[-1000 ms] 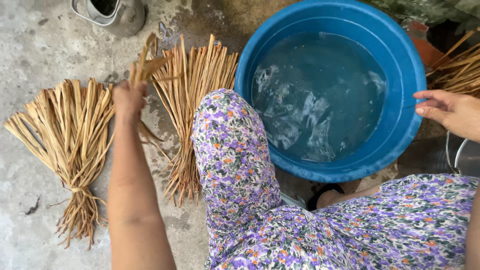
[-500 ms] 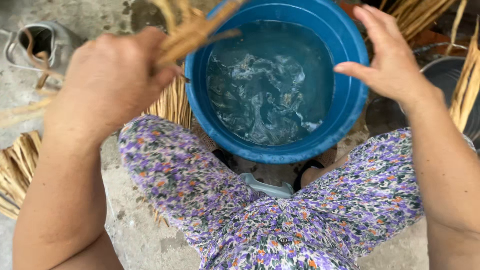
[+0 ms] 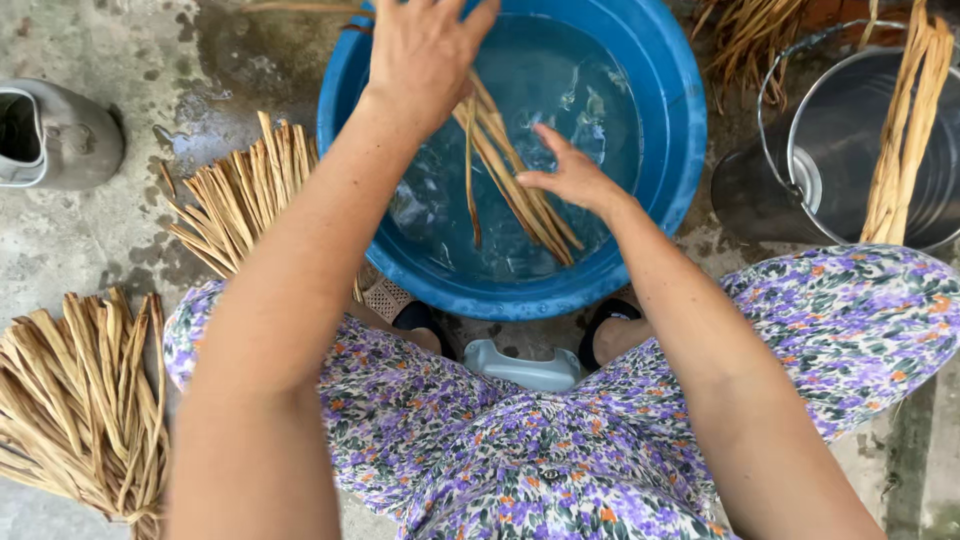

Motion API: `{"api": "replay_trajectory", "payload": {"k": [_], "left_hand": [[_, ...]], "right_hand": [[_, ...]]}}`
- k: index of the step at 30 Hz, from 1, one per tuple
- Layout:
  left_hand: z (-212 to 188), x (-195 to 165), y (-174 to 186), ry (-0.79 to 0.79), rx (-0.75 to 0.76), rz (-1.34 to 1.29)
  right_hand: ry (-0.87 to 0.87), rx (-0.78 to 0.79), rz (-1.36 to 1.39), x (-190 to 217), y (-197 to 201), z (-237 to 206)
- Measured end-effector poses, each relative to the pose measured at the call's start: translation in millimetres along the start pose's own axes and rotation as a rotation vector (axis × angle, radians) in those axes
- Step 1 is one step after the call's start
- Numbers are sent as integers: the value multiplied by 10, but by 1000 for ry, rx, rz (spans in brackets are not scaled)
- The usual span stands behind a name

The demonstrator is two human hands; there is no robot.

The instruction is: The person sits on a small stool and repeatedly picks up bundles of dry sticks, submerges them in a blue basin of water, and agitates them by hand. The person then places the wet bundles into a metal bucket nearby.

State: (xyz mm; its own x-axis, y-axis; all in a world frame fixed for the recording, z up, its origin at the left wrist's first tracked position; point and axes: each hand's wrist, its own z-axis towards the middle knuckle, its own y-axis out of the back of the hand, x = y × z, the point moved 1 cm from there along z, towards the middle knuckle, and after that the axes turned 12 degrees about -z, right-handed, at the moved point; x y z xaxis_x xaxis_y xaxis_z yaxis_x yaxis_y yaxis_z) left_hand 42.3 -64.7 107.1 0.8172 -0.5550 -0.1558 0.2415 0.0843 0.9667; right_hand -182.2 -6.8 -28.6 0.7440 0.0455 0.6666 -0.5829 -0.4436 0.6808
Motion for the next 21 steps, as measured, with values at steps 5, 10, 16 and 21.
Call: {"api": "replay_trajectory", "payload": {"k": [5, 10, 16, 21], "left_hand": [[-646, 380, -1040, 580, -371, -454], [-1295, 173, -1977, 1101, 152, -904], [-1427, -753, -2538, 1093, 357, -1304], [-1373, -825, -2440, 1337, 289, -1616]], "right_hand": [[-468, -40, -117, -672, -58, -70], [-460, -29, -33, -551, -421, -55], [-330, 202, -41, -227, -999, -155], [-466, -41, 122, -362, -798, -185]]}}
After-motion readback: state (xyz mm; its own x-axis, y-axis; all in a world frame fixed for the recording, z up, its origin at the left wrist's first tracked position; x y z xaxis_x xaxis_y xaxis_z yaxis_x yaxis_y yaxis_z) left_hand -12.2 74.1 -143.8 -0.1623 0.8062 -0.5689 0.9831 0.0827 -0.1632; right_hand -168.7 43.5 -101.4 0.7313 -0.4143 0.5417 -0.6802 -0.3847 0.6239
